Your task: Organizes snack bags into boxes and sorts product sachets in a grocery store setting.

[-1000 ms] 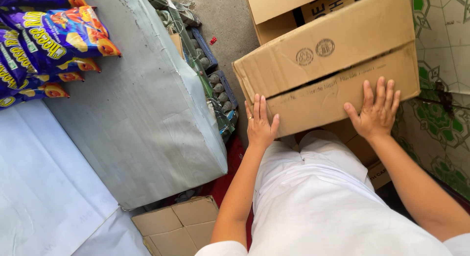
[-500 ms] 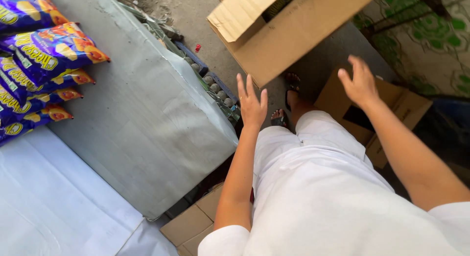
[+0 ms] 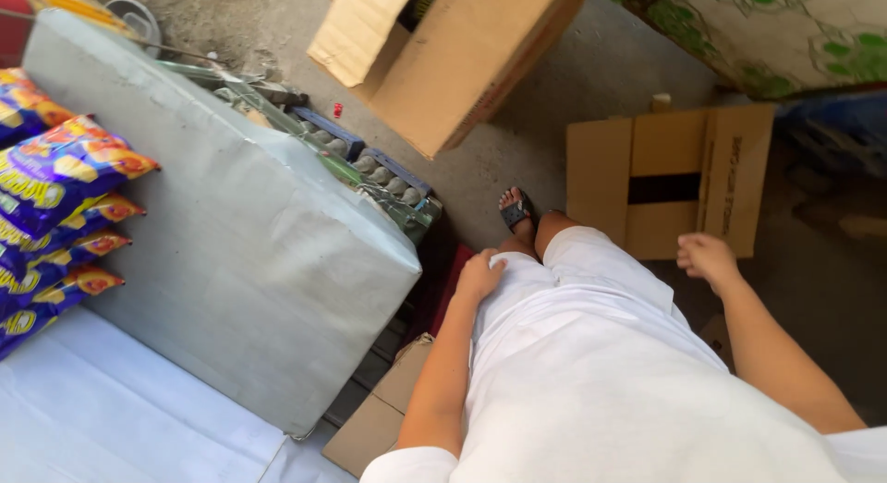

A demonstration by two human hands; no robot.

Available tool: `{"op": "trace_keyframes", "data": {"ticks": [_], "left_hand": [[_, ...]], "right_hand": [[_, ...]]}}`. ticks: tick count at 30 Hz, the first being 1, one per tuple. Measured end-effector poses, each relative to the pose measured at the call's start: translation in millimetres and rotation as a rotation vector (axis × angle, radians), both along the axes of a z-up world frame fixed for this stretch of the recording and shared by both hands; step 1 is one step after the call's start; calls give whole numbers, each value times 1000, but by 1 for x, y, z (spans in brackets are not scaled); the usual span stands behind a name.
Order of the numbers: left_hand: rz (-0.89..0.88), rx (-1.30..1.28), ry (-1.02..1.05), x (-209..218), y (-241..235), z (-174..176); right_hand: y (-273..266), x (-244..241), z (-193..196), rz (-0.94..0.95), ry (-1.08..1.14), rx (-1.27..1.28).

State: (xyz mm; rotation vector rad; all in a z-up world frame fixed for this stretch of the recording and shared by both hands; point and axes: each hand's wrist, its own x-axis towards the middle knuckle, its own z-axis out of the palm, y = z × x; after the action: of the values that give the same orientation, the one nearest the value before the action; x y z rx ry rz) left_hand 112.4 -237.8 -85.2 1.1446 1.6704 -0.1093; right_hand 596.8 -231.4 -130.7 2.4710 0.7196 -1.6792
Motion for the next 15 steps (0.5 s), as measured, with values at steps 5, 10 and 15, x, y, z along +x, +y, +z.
{"op": "trace_keyframes", "data": {"ticks": [5,10,15], "left_hand": [[150,84,-14,14,-5,-3],[236,71,22,31,-28,-18],[421,35,32,62,-58,-33]], "right_hand": [[8,-16,13,-116,107,211],[-16,-16,17,-113,275,317],[-66,57,-4,-41,193,214]]}}
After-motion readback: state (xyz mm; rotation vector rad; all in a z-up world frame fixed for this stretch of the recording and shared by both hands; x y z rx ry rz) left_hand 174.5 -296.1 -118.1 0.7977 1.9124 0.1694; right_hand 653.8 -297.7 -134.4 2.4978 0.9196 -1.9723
